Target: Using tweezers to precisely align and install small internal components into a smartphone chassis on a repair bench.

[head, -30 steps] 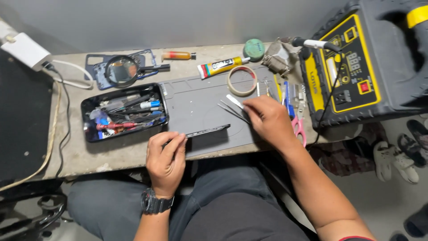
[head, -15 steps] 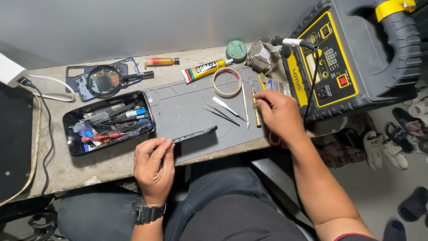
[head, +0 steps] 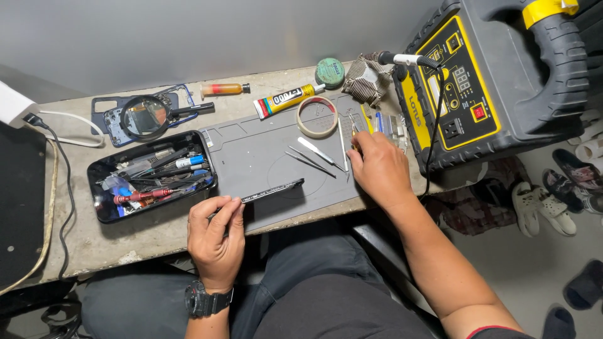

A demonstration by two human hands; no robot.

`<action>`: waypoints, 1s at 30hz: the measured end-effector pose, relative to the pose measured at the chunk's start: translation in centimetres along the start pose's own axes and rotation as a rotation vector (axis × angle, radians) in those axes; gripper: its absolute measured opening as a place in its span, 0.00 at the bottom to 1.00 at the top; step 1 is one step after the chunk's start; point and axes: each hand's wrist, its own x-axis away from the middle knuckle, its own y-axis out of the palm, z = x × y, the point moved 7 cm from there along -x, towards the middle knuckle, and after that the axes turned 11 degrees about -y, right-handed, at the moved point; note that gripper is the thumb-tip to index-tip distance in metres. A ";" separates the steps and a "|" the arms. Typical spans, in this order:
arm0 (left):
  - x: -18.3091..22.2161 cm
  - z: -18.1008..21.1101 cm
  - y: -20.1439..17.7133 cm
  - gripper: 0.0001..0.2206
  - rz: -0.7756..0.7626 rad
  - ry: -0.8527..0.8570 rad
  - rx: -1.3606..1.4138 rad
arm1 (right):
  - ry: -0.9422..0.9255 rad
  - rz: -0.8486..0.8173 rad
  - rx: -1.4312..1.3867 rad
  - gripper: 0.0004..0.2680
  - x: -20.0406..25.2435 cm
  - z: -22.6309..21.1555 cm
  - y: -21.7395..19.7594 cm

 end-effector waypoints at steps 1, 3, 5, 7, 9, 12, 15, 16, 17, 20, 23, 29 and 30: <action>0.0 0.0 0.0 0.09 0.000 0.000 0.000 | 0.000 0.000 -0.001 0.09 0.0 0.0 0.0; -0.1 0.1 0.0 0.09 0.002 0.001 -0.007 | -0.016 0.003 -0.030 0.08 -0.1 -0.2 0.0; 0.0 0.0 0.0 0.09 0.003 0.003 -0.006 | -0.002 0.014 -0.027 0.07 -0.1 -0.1 0.1; 0.0 0.0 0.0 0.09 0.004 0.004 -0.007 | 0.012 0.024 -0.026 0.07 -0.1 0.2 0.5; 0.0 0.0 0.0 0.09 0.004 -0.001 -0.004 | 0.014 0.066 0.010 0.06 -0.2 0.6 0.9; 0.1 -0.1 0.0 0.09 0.005 -0.003 -0.007 | 0.013 0.096 0.003 0.10 -0.3 0.3 0.4; 0.1 -0.1 0.0 0.09 0.002 0.001 -0.005 | -0.016 0.136 0.006 0.09 -0.1 0.2 0.4; 0.1 -0.2 0.0 0.09 0.001 0.001 -0.005 | -0.015 0.135 0.006 0.09 0.0 0.3 0.4; 0.1 -0.2 0.0 0.09 0.003 0.001 -0.009 | -0.015 0.128 -0.012 0.07 0.0 0.3 0.5; 0.1 -0.1 0.0 0.09 0.002 -0.003 -0.008 | -0.024 0.128 -0.056 0.05 0.0 0.1 -0.1; 0.1 -0.1 0.0 0.08 0.001 -0.008 -0.002 | -0.041 0.159 -0.071 0.04 0.0 0.5 -0.6; 0.0 0.1 0.0 0.09 0.002 -0.003 -0.005 | -0.041 0.196 -0.095 0.02 -0.1 1.5 -1.7; 0.0 0.1 0.0 0.09 0.001 -0.006 -0.004 | -0.033 0.199 -0.107 0.01 -0.1 1.7 -2.0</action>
